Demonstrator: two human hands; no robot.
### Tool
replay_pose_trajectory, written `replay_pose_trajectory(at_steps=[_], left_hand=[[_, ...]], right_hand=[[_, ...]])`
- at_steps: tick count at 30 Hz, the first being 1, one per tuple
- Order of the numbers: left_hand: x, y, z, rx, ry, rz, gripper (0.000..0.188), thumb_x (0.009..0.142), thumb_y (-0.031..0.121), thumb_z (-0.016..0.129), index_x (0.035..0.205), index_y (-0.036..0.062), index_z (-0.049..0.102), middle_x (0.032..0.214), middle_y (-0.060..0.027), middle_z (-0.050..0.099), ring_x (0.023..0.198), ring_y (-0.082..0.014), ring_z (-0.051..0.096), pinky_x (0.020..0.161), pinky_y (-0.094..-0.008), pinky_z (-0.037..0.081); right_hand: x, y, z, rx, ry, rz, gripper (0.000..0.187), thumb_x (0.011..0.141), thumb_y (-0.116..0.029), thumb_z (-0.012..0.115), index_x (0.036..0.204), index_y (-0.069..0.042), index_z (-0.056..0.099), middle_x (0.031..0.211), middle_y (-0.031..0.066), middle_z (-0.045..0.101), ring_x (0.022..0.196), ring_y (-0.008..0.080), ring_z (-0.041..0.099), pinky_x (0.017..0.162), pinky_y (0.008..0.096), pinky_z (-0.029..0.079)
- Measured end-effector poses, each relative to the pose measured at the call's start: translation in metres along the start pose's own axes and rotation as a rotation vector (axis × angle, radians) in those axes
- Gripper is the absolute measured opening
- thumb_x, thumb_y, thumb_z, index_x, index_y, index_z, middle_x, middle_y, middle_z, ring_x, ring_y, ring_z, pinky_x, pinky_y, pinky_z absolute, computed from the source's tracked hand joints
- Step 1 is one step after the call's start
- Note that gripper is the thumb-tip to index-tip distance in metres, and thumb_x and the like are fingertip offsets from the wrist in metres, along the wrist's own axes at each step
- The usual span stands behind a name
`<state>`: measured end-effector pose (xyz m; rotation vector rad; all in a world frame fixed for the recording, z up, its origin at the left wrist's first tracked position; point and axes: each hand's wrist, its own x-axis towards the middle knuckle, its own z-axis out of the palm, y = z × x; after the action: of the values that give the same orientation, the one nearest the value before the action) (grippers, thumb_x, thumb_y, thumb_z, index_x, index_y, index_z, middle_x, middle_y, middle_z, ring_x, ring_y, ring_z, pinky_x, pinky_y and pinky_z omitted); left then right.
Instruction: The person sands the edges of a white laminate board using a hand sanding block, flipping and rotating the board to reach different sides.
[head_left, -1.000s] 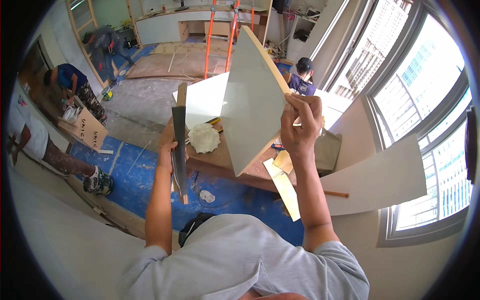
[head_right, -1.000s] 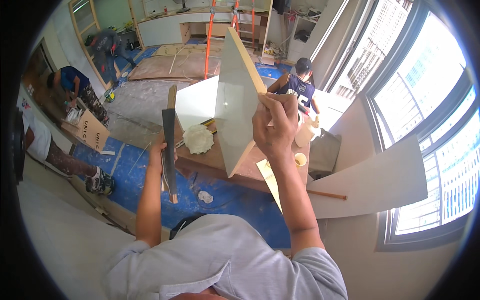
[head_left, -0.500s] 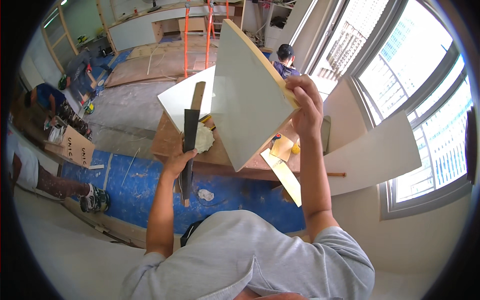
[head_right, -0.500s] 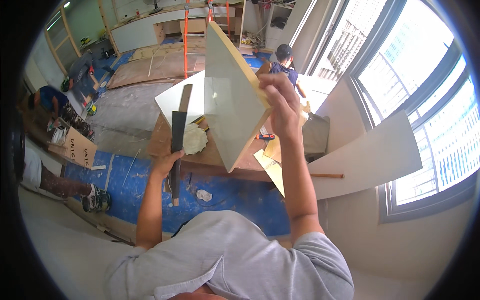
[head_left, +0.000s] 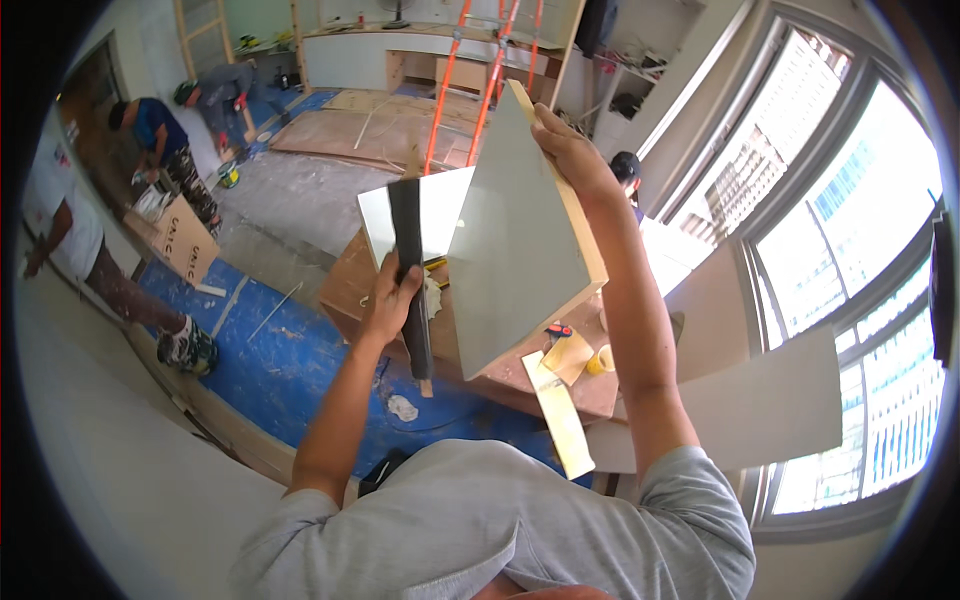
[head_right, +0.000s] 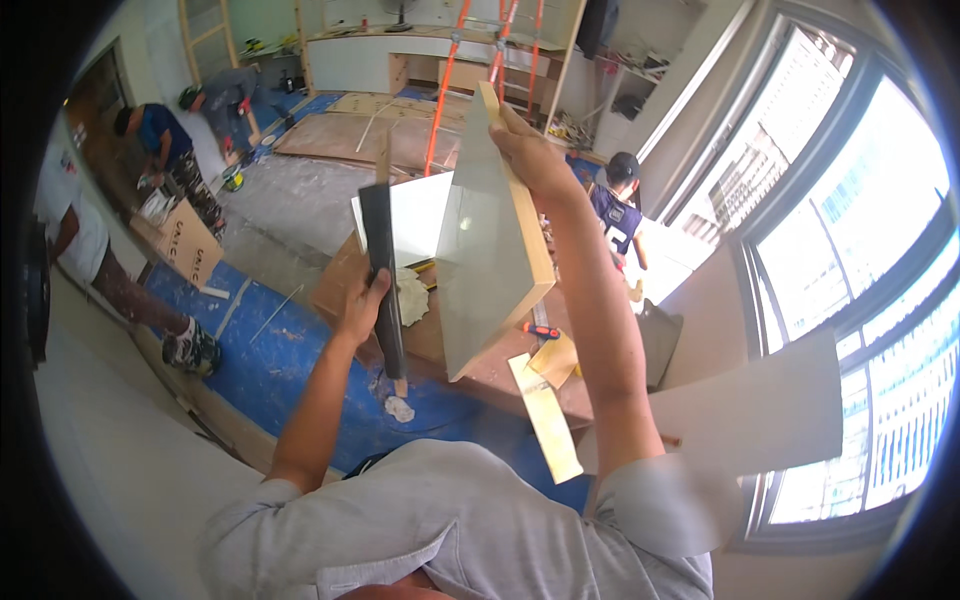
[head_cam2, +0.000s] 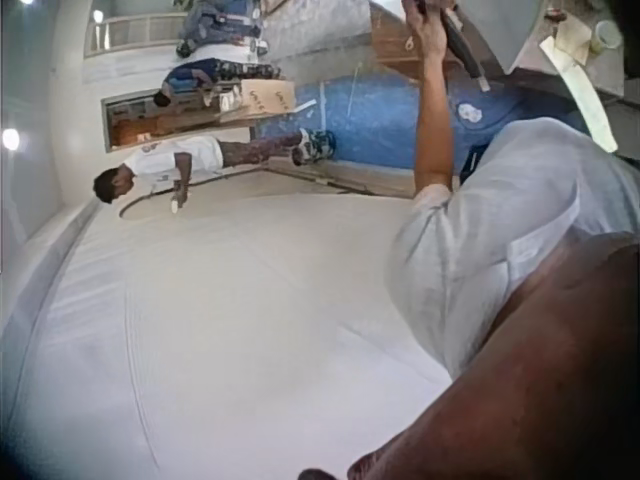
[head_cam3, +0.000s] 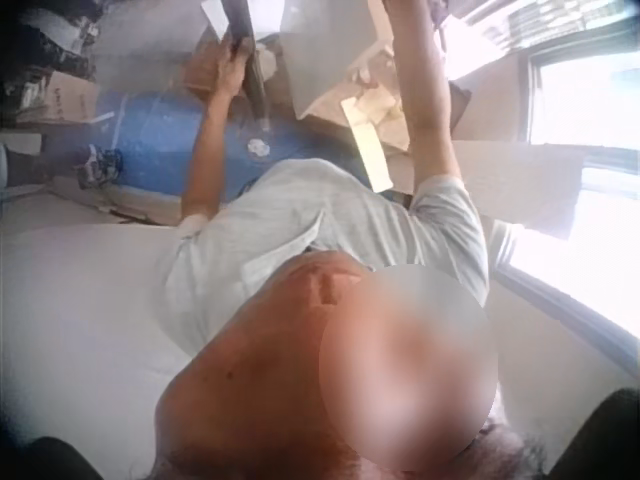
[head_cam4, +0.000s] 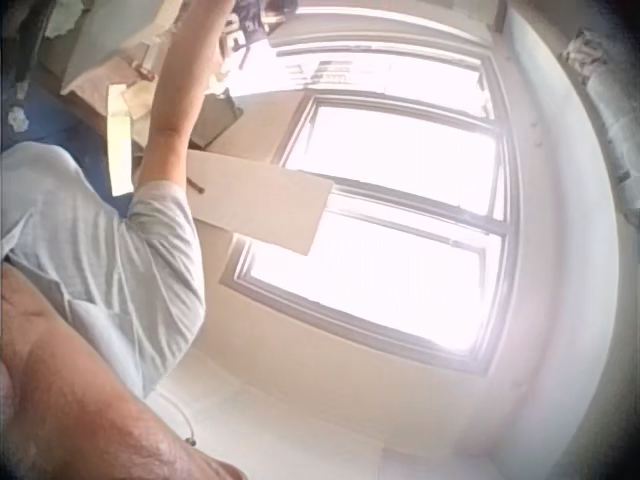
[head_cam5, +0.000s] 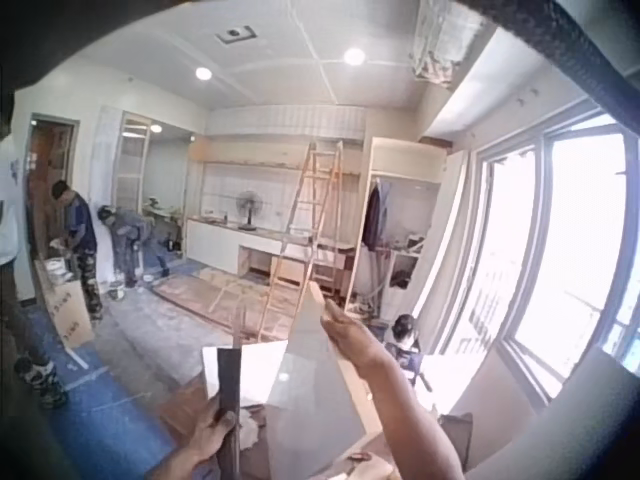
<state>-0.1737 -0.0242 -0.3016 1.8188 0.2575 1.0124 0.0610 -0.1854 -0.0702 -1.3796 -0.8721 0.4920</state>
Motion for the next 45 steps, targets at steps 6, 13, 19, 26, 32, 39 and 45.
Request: replay_pose_trajectory(at_steps=[6, 13, 19, 26, 32, 39, 45], left_hand=[[0.135, 0.082, 0.051, 0.082, 0.210, 0.288, 0.047, 0.107, 0.029, 0.055, 0.145, 0.0014, 0.056, 0.101, -0.0111, 0.064, 0.089, -0.0193, 0.061, 0.082, -0.0322, 0.049], [0.280, 0.128, 0.096, 0.162, 0.153, 0.450, 0.040, 0.100, 0.031, 0.066, 0.130, 0.0035, 0.069, 0.094, -0.0112, 0.066, 0.091, -0.0238, 0.064, 0.085, -0.0355, 0.049], [0.284, 0.105, 0.115, 0.158, 0.194, 0.537, 0.041, 0.094, 0.034, 0.073, 0.123, 0.0049, 0.073, 0.086, -0.0149, 0.062, 0.083, -0.0293, 0.065, 0.075, -0.0372, 0.050], [0.170, 0.070, 0.122, 0.129, 0.203, 0.338, 0.039, 0.097, 0.023, 0.069, 0.130, 0.0004, 0.068, 0.090, -0.0115, 0.058, 0.083, -0.0220, 0.060, 0.075, -0.0353, 0.048], [0.251, 0.105, 0.105, -0.048, 0.106, 0.259, 0.034, 0.099, 0.028, 0.067, 0.120, 0.0020, 0.073, 0.086, -0.0081, 0.061, 0.084, -0.0188, 0.060, 0.075, -0.0339, 0.047], [0.273, 0.078, 0.127, 0.191, 0.155, 0.482, 0.041, 0.097, 0.029, 0.069, 0.130, 0.0049, 0.070, 0.092, -0.0170, 0.064, 0.085, -0.0268, 0.062, 0.080, -0.0375, 0.049], [0.235, 0.079, 0.121, -0.155, 0.178, 0.295, 0.040, 0.098, 0.025, 0.068, 0.133, 0.0059, 0.069, 0.083, -0.0092, 0.059, 0.080, -0.0194, 0.058, 0.078, -0.0317, 0.046]], right_hand=[[0.061, 0.032, -0.010, 0.057, -0.037, 0.071, 0.065, 0.105, -0.027, 0.056, 0.162, -0.006, 0.033, 0.147, 0.0138, 0.055, 0.124, 0.0196, 0.057, 0.102, 0.0310, 0.047], [0.102, 0.081, -0.022, -0.290, 0.063, -0.202, 0.054, 0.103, -0.024, 0.057, 0.153, -0.007, 0.050, 0.156, 0.0108, 0.053, 0.139, 0.0194, 0.052, 0.112, 0.0280, 0.039], [0.072, 0.061, -0.012, -0.748, 0.147, -0.285, 0.044, 0.106, -0.023, 0.056, 0.149, -0.012, 0.056, 0.152, 0.0039, 0.058, 0.133, 0.0176, 0.059, 0.111, 0.0253, 0.039], [0.068, 0.052, -0.030, -0.684, 0.060, -0.223, 0.037, 0.101, -0.015, 0.055, 0.137, -0.015, 0.064, 0.160, 0.0123, 0.045, 0.149, 0.0297, 0.042, 0.121, 0.0338, 0.033], [0.061, 0.050, -0.042, -0.488, 0.116, -0.245, 0.050, 0.100, -0.014, 0.055, 0.148, 0.001, 0.052, 0.159, 0.0195, 0.046, 0.150, 0.0284, 0.041, 0.122, 0.0323, 0.030], [0.060, 0.042, -0.034, -0.672, 0.046, -0.317, 0.051, 0.099, -0.012, 0.055, 0.147, 0.005, 0.051, 0.161, 0.0200, 0.043, 0.151, 0.0299, 0.040, 0.123, 0.0326, 0.029], [0.071, 0.053, -0.043, -0.633, 0.068, -0.283, 0.046, 0.104, -0.010, 0.051, 0.148, -0.001, 0.052, 0.159, 0.0132, 0.049, 0.148, 0.0241, 0.044, 0.119, 0.0303, 0.033]])
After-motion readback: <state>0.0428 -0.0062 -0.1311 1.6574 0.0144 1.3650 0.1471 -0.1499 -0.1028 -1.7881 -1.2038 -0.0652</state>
